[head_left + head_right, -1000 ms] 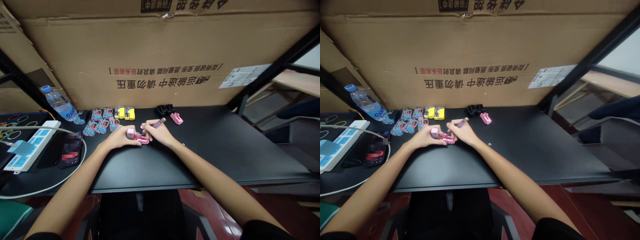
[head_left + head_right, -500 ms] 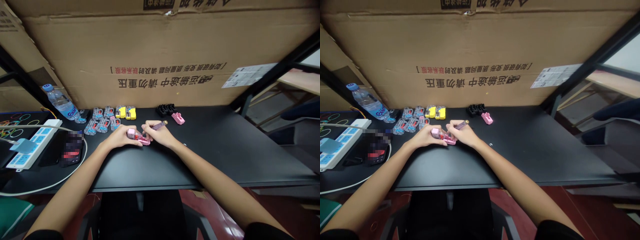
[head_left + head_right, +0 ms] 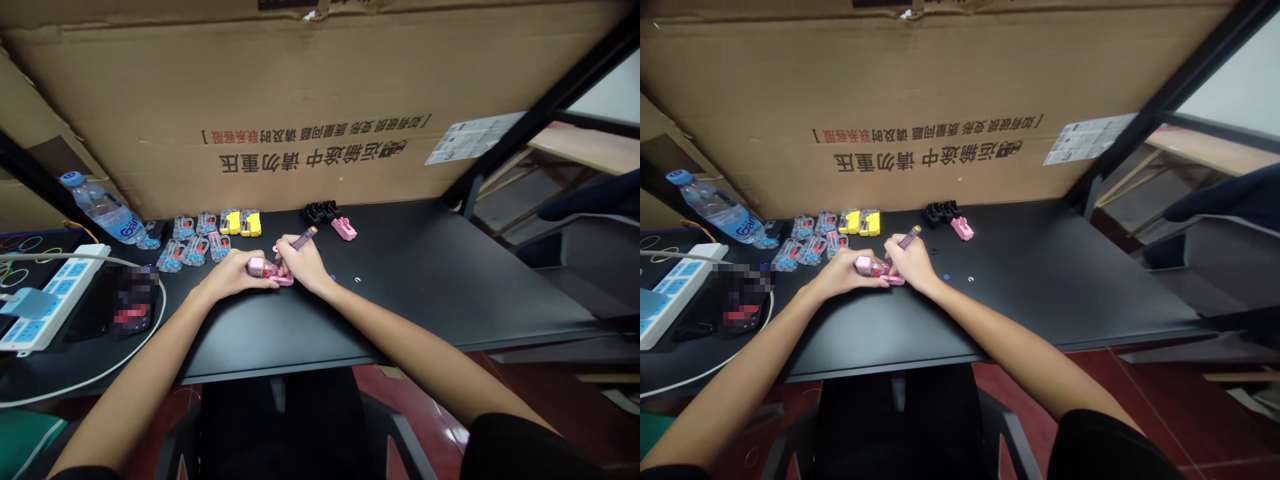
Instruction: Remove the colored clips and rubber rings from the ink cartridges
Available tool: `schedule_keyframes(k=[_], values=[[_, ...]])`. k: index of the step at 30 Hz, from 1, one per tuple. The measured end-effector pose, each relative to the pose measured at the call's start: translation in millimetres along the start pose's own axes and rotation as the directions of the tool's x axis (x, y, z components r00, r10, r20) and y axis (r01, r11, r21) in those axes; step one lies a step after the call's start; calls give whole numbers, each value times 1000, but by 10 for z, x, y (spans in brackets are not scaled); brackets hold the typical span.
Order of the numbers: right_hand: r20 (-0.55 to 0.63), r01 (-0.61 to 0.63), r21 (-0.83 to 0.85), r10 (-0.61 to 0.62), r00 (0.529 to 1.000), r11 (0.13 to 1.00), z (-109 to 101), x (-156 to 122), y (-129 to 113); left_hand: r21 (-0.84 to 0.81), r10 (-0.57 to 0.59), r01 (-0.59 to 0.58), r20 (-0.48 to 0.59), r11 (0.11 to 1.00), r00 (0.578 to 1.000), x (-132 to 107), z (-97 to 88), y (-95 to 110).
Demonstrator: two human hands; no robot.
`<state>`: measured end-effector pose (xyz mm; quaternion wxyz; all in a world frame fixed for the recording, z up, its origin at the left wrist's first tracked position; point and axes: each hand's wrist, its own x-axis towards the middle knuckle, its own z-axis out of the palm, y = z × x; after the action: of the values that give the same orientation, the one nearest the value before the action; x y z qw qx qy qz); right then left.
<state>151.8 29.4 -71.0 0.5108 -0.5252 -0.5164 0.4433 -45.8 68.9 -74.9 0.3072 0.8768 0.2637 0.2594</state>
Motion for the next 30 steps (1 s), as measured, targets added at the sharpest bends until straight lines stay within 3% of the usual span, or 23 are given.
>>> schedule_keyframes(k=[6,11,13,18,24,26,30], values=[[-44,39,25,-38,998,999,-11,-18,-3,24,23,-22,-29,999,999,5,26,18],[263,128,15,-127,956,992,-201,26,30,-42,-53,52,-9,998,999,1,13,27],[307,127,30,-130,943,991,-261,51,51,-75,-80,80,-5,994,997,-1,12,25],[272,184,3,-178,946,983,-225,65,82,-85,-92,90,-16,992,996,-8,17,9],[106,202,-93,-192,976,975,-108,43,73,-45,-82,80,-44,996,996,-3,34,30],[131,178,-61,-169,977,982,-130,50,71,-62,-80,77,-40,995,996,-3,39,39],[323,150,15,-147,935,989,-226,62,51,-106,-81,80,-6,991,997,-10,35,41]])
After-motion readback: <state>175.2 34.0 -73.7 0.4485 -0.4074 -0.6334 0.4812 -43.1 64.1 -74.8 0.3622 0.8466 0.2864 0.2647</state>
